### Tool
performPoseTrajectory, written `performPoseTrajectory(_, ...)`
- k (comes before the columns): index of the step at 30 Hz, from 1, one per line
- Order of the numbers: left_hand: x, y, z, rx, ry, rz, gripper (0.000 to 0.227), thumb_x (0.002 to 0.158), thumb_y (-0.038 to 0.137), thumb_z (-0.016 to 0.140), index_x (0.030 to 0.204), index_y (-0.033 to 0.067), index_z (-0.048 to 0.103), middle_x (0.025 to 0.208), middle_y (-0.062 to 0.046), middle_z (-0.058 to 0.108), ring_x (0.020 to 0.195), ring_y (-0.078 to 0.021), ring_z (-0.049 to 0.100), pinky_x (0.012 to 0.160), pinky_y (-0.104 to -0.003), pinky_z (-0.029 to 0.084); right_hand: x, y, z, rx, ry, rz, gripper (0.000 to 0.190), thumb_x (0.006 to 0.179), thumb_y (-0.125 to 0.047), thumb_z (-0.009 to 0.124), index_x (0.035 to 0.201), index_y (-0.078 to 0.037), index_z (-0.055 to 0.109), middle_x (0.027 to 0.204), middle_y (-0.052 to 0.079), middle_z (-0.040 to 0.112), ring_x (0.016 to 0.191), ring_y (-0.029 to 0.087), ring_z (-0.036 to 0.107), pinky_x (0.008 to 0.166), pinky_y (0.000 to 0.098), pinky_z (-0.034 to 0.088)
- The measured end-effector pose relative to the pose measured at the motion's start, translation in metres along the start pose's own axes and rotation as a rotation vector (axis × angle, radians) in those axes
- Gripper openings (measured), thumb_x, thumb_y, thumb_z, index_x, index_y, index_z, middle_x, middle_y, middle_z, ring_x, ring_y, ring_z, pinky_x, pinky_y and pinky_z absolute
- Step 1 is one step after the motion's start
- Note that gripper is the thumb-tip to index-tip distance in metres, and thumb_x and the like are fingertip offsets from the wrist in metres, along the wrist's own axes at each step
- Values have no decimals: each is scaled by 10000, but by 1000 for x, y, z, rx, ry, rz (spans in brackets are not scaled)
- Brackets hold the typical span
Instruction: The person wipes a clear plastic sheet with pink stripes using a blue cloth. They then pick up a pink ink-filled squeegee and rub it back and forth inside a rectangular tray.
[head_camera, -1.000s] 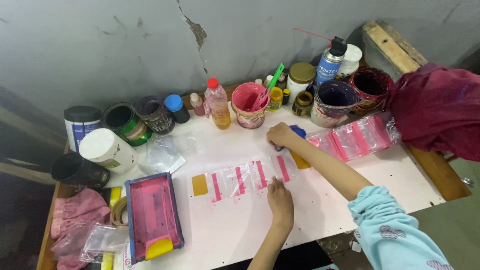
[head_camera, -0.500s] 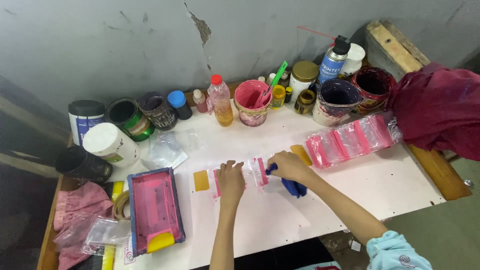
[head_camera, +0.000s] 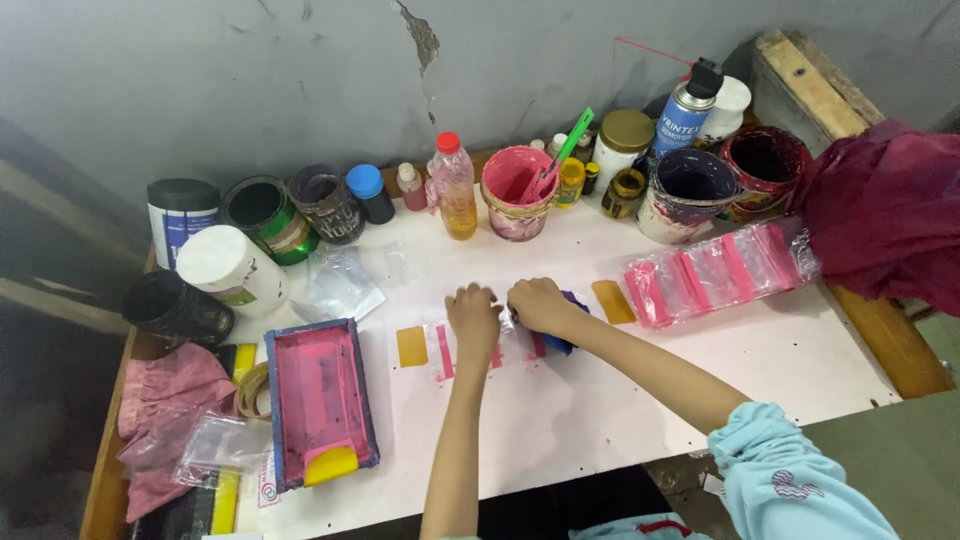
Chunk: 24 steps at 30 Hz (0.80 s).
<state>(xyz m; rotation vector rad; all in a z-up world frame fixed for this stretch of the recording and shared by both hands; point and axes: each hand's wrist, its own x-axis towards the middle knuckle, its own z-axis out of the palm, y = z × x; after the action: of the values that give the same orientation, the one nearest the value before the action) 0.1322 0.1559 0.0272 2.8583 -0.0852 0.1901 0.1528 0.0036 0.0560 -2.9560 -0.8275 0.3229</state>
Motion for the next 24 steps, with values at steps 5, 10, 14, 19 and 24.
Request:
performPoseTrajectory(5,53,5,19,70,-334,-6,100,759,335,864,829,290,808,912,6,757,978,-270,703,883,-399,434,3,2,30,43,34,48,108,847,-129,688,874,-125,793,855,152,759,849,379,759,707,488,614)
performPoseTrajectory(10,74,-1,44,128,-431,-35,222,620,404,932,790,338,807,907,13,784,982,-283,718,905,-404,423,-2,2,31,8,-86,58,138,865,-108,646,898,-88,779,904,166,761,873,387,758,726,504,600)
performPoseTrajectory(14,68,4,11,129,-501,-68,287,623,379,931,883,346,813,1041,1,775,1099,-300,681,972,-407,412,4,-4,24,-23,-209,38,149,859,-93,660,946,-67,778,939,183,768,916,395,752,748,513,591)
performPoseTrajectory(19,75,15,-3,203,-547,-104,395,675,336,916,1054,320,804,1173,9,759,1200,-267,641,1011,-392,378,-9,-11,4,-12,-313,39,186,864,-92,675,1017,-42,769,1008,191,770,992,401,740,814,528,577)
performPoseTrajectory(24,76,21,-14,209,-572,-180,624,612,301,968,1191,216,752,1256,-7,728,1265,-274,587,1032,-399,329,-25,-22,-17,-25,-373,43,212,906,-135,670,1077,-43,755,1070,184,765,1052,400,726,873,533,561)
